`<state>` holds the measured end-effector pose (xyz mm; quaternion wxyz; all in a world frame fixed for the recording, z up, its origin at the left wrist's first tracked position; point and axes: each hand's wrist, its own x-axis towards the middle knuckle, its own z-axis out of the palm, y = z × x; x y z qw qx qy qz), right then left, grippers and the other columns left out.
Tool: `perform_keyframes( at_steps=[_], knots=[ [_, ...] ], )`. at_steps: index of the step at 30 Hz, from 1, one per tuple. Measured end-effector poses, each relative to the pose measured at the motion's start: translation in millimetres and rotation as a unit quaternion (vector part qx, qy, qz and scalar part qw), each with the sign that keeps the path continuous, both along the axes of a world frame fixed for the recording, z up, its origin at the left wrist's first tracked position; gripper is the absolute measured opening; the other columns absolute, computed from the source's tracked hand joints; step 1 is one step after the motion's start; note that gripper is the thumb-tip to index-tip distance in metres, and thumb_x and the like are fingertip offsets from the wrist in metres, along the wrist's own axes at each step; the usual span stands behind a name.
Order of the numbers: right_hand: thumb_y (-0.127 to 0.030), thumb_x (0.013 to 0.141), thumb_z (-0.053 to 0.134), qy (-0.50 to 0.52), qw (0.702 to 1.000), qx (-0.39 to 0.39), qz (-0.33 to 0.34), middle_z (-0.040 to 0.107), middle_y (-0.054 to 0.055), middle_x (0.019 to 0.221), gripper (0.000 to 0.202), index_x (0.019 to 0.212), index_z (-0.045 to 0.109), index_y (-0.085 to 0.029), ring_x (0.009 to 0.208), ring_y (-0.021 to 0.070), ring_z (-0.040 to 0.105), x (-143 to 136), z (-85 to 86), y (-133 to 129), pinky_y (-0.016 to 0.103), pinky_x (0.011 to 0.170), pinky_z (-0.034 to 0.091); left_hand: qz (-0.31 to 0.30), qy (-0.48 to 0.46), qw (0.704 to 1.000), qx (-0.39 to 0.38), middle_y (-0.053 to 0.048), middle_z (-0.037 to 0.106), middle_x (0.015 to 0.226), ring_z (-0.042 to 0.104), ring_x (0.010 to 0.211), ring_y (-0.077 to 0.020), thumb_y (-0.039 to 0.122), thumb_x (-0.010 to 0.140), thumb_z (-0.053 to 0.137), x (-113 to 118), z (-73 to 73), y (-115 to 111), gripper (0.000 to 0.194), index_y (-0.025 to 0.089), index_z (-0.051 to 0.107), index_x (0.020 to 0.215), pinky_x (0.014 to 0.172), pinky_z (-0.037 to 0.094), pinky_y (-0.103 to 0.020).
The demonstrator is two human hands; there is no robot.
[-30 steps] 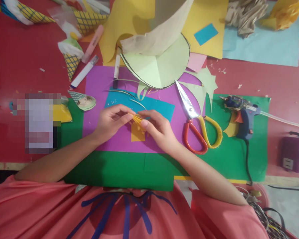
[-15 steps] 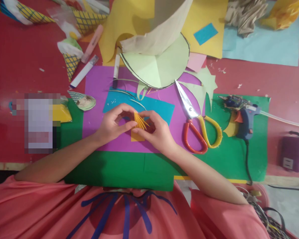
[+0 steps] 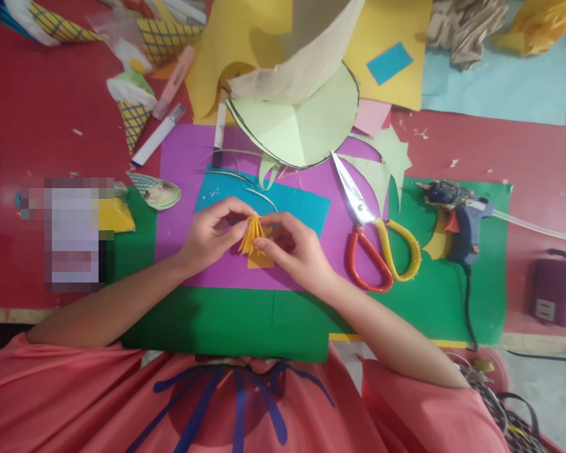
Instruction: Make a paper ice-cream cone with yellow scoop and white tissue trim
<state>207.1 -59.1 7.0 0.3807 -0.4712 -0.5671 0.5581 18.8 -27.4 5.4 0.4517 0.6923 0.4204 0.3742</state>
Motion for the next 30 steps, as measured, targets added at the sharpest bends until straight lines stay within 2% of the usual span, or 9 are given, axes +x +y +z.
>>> perform_keyframes(
  at_steps=[5,11,16,19,21,25,30],
  knots=[
    [-0.046,0.089,0.065,0.031,0.999,-0.012,0.007,0.072,0.004,0.095,0.032,0.104,0.065,-0.018,0.069,0.0096,0.063,1.2,0.6,0.9,0.021,0.058,0.051,0.001,0.001,1.000,0.011,-0.001,0.070,0.086,0.066,0.078,-0.0112,0.033,0.093,0.056,-0.7,-2.7,-0.1,0.016,0.020,0.063,0.089,0.072,0.054,-0.022],
    [-0.032,0.094,0.061,0.021,0.999,0.032,-0.016,0.072,0.003,0.087,0.014,0.094,0.068,-0.019,0.077,0.0124,0.067,2.8,2.3,3.9,0.025,0.068,0.055,-0.011,0.015,0.998,0.061,0.000,0.070,0.084,0.066,0.078,-0.0103,0.025,0.092,0.057,-1.0,0.1,0.5,0.009,0.020,0.063,0.087,0.069,0.052,-0.020],
    [-0.023,0.089,0.066,-0.040,0.991,0.119,-0.042,0.069,0.003,0.092,0.004,0.092,0.064,-0.021,0.087,0.0153,0.065,4.3,-0.2,6.1,0.030,0.077,0.054,-0.038,0.033,0.988,0.145,0.001,0.069,0.080,0.065,0.075,-0.0093,0.017,0.090,0.059,-1.2,-0.5,-0.7,0.005,0.020,0.061,0.087,0.070,0.052,-0.021],
    [-0.019,0.082,0.073,-0.087,0.970,0.204,-0.099,0.061,0.000,0.085,0.017,0.087,0.058,-0.022,0.080,0.0143,0.059,5.2,-1.1,6.0,0.030,0.071,0.050,-0.040,0.041,0.978,0.200,0.001,0.068,0.079,0.066,0.075,-0.0097,0.015,0.089,0.060,-0.8,-1.9,-2.2,0.005,0.020,0.060,0.088,0.071,0.053,-0.022],
    [-0.016,0.082,0.074,-0.124,0.949,0.267,-0.110,0.058,-0.003,0.078,0.021,0.082,0.054,-0.023,0.073,0.0132,0.055,5.8,0.7,5.4,0.030,0.068,0.046,-0.036,0.047,0.970,0.236,0.001,0.070,0.080,0.066,0.076,-0.0100,0.014,0.089,0.061,-0.2,-2.2,-3.1,0.006,0.020,0.059,0.090,0.073,0.053,-0.022],
    [-0.012,0.085,0.070,-0.168,0.918,0.349,-0.085,0.065,-0.002,0.075,0.016,0.083,0.059,-0.023,0.073,0.0142,0.060,6.9,6.7,3.1,0.033,0.071,0.045,-0.029,0.065,0.952,0.297,0.001,0.072,0.079,0.067,0.074,-0.0105,0.013,0.088,0.062,0.7,-1.9,-4.0,0.009,0.020,0.057,0.091,0.072,0.052,-0.022],
    [-0.021,0.093,0.061,-0.126,0.937,0.324,-0.020,0.071,0.005,0.091,0.004,0.096,0.063,-0.022,0.089,0.0189,0.067,6.3,6.5,0.6,0.036,0.079,0.053,-0.024,0.091,0.939,0.330,0.001,0.070,0.076,0.065,0.071,-0.0121,0.017,0.089,0.063,-0.4,-3.2,-4.5,0.007,0.020,0.056,0.091,0.069,0.051,-0.025]
  ],
)
